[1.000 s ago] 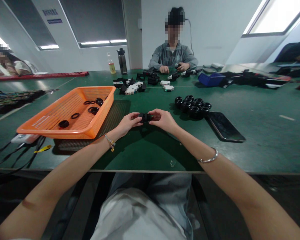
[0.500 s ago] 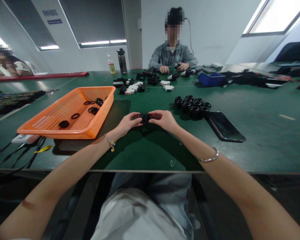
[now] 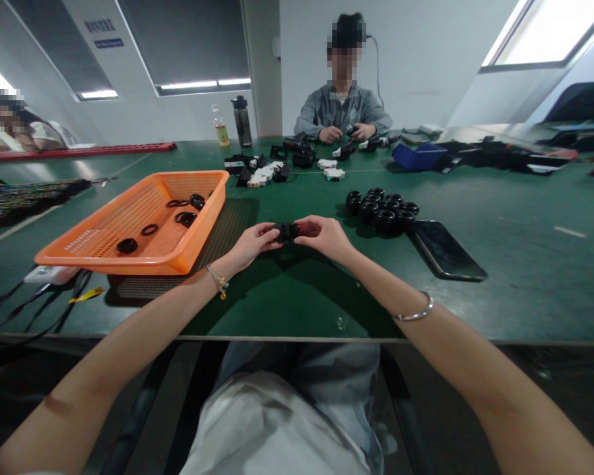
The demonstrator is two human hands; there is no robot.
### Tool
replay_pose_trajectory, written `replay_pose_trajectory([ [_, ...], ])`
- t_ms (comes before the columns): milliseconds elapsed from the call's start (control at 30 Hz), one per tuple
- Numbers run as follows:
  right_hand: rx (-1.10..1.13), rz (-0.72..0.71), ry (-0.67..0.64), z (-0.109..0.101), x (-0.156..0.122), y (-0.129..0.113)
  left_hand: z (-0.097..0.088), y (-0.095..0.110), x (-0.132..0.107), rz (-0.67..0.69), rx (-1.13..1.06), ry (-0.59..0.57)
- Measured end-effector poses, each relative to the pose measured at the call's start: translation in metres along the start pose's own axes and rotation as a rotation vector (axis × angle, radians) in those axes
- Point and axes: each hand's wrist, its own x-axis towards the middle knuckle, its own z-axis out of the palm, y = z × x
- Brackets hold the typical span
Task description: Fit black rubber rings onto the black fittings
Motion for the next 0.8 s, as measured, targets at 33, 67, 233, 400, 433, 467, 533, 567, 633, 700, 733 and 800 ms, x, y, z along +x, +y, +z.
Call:
replay_pose_trajectory([
  [33,0.002,-0.004,-0.002,-0.0002,0.0002,0.0009,0.0000,0.0001,0.0002,-0.004,-0.003,0.001],
  [67,-0.007,-0.011,0.000,-0.0005,0.0004,0.0016,-0.0002,-0.0001,0.0005,-0.006,-0.006,0.001],
  [233,-0.146,-0.050,0.036,-0.0014,0.0003,0.0000,-0.0015,-0.0014,0.0015,-0.003,-0.016,-0.003],
  [400,-0.181,-0.047,0.056,-0.0005,0.0008,-0.0010,-0.0013,-0.0010,0.0009,0.007,-0.022,-0.005],
  [433,-0.175,-0.046,0.056,-0.0003,0.0010,-0.0004,-0.0012,-0.0009,0.0007,0.007,-0.019,-0.004],
  [467,-0.169,-0.045,0.053,-0.0002,0.0011,0.0004,-0.0012,-0.0009,0.0006,0.008,-0.017,-0.002],
  [533,-0.158,-0.046,0.045,-0.0002,0.0013,0.0020,-0.0014,-0.0009,0.0003,0.012,-0.016,-0.002],
  [567,-0.153,-0.049,0.041,-0.0002,0.0013,0.0028,-0.0015,-0.0011,0.0002,0.014,-0.016,-0.006],
  [633,-0.153,-0.054,0.038,-0.0001,0.0013,0.0039,-0.0017,-0.0014,0.0000,0.018,-0.013,-0.012],
  [700,-0.158,-0.062,0.052,0.0006,0.0010,0.0044,-0.0016,-0.0016,-0.0001,0.018,-0.011,-0.010],
  [733,-0.159,-0.069,0.067,0.0011,0.0008,0.0043,-0.0015,-0.0017,0.0000,0.018,-0.013,-0.005],
  [800,-0.157,-0.085,0.100,0.0026,0.0002,0.0037,-0.0011,-0.0018,0.0003,0.018,-0.023,0.001],
])
